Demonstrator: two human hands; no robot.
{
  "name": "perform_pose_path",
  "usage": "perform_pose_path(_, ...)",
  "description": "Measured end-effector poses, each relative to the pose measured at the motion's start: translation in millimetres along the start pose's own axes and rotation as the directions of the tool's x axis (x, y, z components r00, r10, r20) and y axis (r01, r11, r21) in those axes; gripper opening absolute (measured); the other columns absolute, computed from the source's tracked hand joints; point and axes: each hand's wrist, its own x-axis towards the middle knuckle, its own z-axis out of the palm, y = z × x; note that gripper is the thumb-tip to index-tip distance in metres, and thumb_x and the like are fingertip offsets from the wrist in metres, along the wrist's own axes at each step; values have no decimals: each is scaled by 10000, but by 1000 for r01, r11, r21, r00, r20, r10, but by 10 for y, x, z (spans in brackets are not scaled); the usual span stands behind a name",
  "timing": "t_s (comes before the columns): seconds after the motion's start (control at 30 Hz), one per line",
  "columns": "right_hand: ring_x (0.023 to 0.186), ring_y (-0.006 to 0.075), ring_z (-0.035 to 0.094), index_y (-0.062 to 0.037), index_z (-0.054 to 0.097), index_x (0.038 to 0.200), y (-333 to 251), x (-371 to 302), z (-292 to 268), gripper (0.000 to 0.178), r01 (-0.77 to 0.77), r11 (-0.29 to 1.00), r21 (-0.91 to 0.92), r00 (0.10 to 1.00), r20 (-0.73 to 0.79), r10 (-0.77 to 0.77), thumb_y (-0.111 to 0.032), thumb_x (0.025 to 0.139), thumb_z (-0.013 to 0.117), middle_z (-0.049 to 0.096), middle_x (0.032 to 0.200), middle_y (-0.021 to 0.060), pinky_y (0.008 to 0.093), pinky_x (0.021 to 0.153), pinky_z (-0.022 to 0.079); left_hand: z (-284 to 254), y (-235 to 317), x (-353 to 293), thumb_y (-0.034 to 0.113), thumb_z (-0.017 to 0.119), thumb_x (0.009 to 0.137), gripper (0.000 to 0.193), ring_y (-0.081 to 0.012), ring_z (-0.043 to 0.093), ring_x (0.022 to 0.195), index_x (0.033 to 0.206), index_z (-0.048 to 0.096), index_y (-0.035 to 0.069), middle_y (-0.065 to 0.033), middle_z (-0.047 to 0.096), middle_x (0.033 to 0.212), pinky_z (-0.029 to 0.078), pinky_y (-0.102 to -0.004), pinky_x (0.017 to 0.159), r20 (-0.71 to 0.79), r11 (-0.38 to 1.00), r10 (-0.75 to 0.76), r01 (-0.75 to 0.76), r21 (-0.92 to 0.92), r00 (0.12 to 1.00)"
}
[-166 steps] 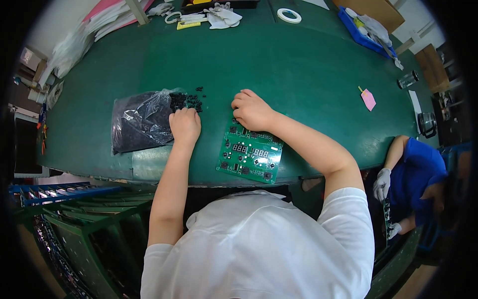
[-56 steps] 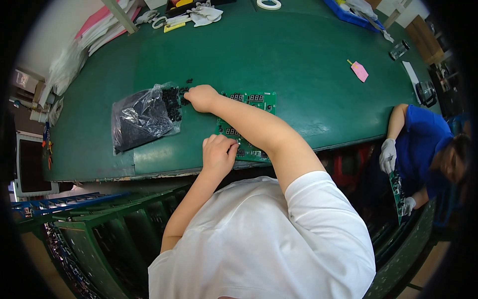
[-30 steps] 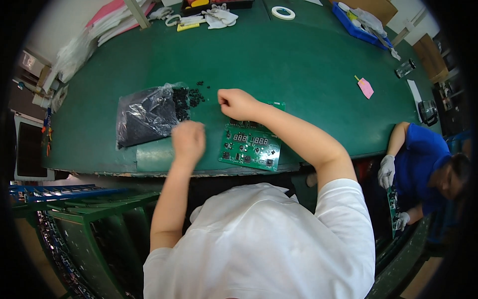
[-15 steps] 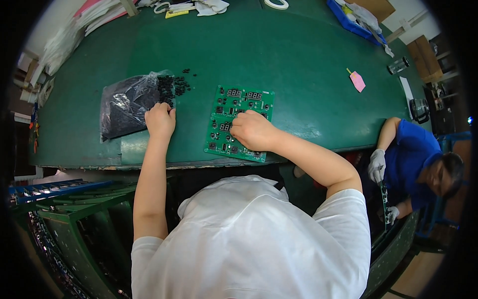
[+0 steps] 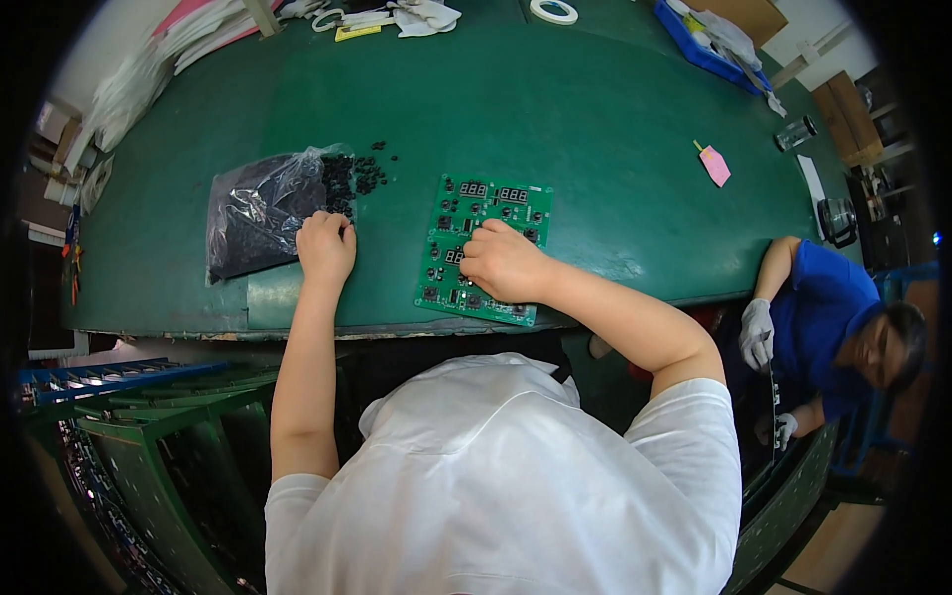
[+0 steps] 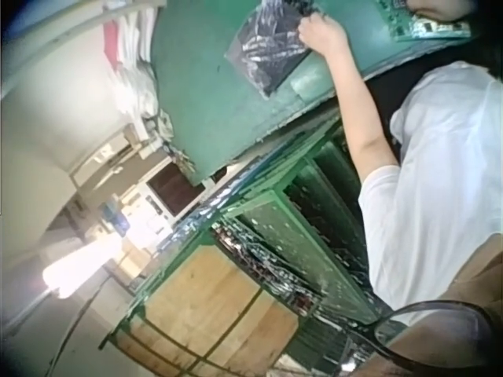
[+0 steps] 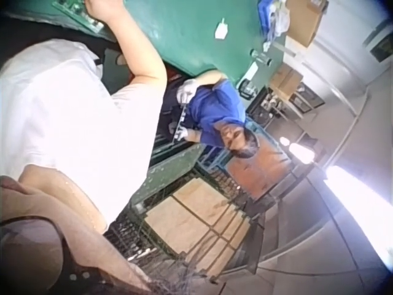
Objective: The person assembles circuit boards by hand, placing small electronic components onto each board, then organizing the finished circuit boards into a rack.
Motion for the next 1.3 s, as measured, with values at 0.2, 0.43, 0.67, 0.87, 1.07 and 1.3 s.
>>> perform_pose_path(0.2,716,217,541,-71,612,747,-29,79,-165,63,-69,990,123,998,21,67,-113,762,656,556,705,34,363,746,410,-273,544,26,105,638,779,65,-280,597,698,817,632,53,-98,616,785,475,-382,627,109,827,-65,115,-550,992)
perform_pose_path(0.43,679,40,470,-17,590,875,-6,161,-151,124,-418,398,816,816,145,560,-131,922,576,546,735,-39,225,599,407,-375,1255,-6,62,638,773,69,-278,602,661,832,605,46,-103,617,756,480,-372,595,71,693,221,-105,-713,973)
perform_pose_path(0.67,749,216,608,-16,657,885,555,166,-490,142,-498,857,133,837,-184,515,-135,844,593,645,803,83,360,677,484,-136,1294,179,16,608,857,92,-115,605,689,943,632,-7,-69,654,808,492,-252,627,131,607,60,68,-792,990)
perform_pose_path(0.87,790,251,556,-97,660,740,662,98,-231,75,-311,940,-136,950,-84,302,-166,752,634,573,729,55,388,719,420,-20,1291,117,50,630,817,101,-201,625,692,909,649,12,-99,635,793,496,-301,636,220,683,26,143,-716,975)
perform_pose_path(1.07,819,232,564,-103,657,685,670,163,-224,125,-251,937,-244,967,-28,251,-216,738,654,588,739,54,372,771,407,108,1289,139,65,630,812,99,-197,595,659,896,655,19,-99,632,786,487,-308,623,187,654,-39,167,-738,982)
perform_pose_path(1.3,823,223,568,-112,669,668,708,150,-169,95,-258,915,-309,966,-66,250,-197,708,663,596,730,39,369,787,398,212,1322,248,76,643,799,76,-204,595,661,854,662,27,-90,626,757,486,-311,622,226,703,-24,177,-689,974)
